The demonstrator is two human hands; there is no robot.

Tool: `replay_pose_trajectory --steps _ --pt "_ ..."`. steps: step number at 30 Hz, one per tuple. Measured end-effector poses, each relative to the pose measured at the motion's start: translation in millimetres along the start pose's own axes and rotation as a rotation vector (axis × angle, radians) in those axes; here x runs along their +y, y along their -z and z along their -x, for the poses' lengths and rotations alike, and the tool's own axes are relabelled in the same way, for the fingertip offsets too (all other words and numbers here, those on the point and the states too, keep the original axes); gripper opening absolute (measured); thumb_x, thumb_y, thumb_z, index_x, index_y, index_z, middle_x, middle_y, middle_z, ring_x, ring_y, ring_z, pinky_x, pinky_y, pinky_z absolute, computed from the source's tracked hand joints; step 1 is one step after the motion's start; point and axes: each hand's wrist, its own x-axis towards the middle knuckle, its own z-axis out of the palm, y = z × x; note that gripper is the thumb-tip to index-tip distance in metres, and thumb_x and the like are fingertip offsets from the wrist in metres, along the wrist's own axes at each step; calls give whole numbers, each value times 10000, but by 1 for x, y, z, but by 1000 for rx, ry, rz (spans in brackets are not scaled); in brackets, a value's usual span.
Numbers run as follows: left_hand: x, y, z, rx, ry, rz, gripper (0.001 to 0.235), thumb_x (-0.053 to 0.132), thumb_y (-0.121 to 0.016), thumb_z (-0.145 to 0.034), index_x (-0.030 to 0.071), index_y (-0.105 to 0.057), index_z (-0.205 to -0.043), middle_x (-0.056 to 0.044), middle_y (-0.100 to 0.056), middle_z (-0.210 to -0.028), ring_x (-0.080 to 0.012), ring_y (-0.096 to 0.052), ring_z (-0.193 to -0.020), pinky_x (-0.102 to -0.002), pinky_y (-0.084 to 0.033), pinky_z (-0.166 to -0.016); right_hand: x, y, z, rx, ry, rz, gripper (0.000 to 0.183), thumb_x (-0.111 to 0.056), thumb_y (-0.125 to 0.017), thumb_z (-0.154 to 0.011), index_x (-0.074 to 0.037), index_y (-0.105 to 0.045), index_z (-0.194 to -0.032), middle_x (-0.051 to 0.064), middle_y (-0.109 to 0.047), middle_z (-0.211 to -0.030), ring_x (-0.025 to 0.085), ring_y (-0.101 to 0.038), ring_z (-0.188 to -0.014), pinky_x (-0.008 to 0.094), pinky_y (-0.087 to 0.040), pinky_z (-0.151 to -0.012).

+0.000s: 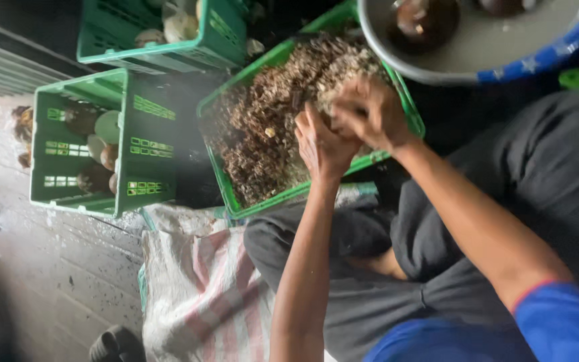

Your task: The person sits on a mat and uses a knife to peel the husk off a coconut. They hold the coconut in their left hand and scrape away the fibers with the knife in their right hand, letting the debris fall into a green crate below.

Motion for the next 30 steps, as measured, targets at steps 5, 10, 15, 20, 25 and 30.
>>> replay_pose_trajectory --steps 5,10,15,20,25,30 --pt "21 39 -4 -146 -9 -59 1346 691 -834 -435 14 -361 -1499 -244 -527 -1202 -516 -631 -1039 -597 -537 -885 95 -6 27 59 -206 -277 109 -139 -705 -1033 -42 -755 -1038 134 -723 -999 244 -654 -1003 418 -511 -906" --pt "10 24 0 -141 -84 45 1334 620 -861 -443 33 -341 -1523 -304 -490 -1308 -576 -587 -1105 -664 -516 -902 10 8 15 34 -89 -106 109 -172 -807 -944 -81 -773 -995 112 -714 -1052 302 -662 -1041 400 -498 -948" --pt "5 14 -4 -73 -94 29 1283 515 -902 -349 60 -418 -1447 -204 -507 -1196 -500 -620 -1029 -577 -565 -862 37 -5 -7 -55 -103 -188 112 -161 -757 -972 -69 -767 -1035 121 -717 -1012 304 -672 -1022 415 -520 -902" --pt "-1 8 6 -50 -103 41 1260 465 -887 -370 56 -408 -1462 -210 -520 -1142 -495 -616 -995 -572 -568 -836 16 2 -2 -70 -3 54 122 -187 -809 -941 -90 -788 -1012 121 -713 -997 290 -673 -951 392 -535 -878" --pt "5 12 2 -41 -44 46 1231 570 -869 -409 36 -441 -1433 -205 -498 -1209 -496 -609 -1037 -552 -563 -847 14 4 0 -101 -100 -250 103 -216 -772 -972 -117 -779 -1001 98 -698 -971 267 -664 -952 400 -518 -874" --pt "23 26 1 -7 -81 25 1181 342 -883 -383 29 -422 -1423 -213 -496 -1156 -503 -613 -978 -577 -569 -808 20 4 -16 -69 -13 -143 113 -187 -758 -976 -86 -763 -1027 123 -700 -992 329 -668 -990 422 -528 -882"
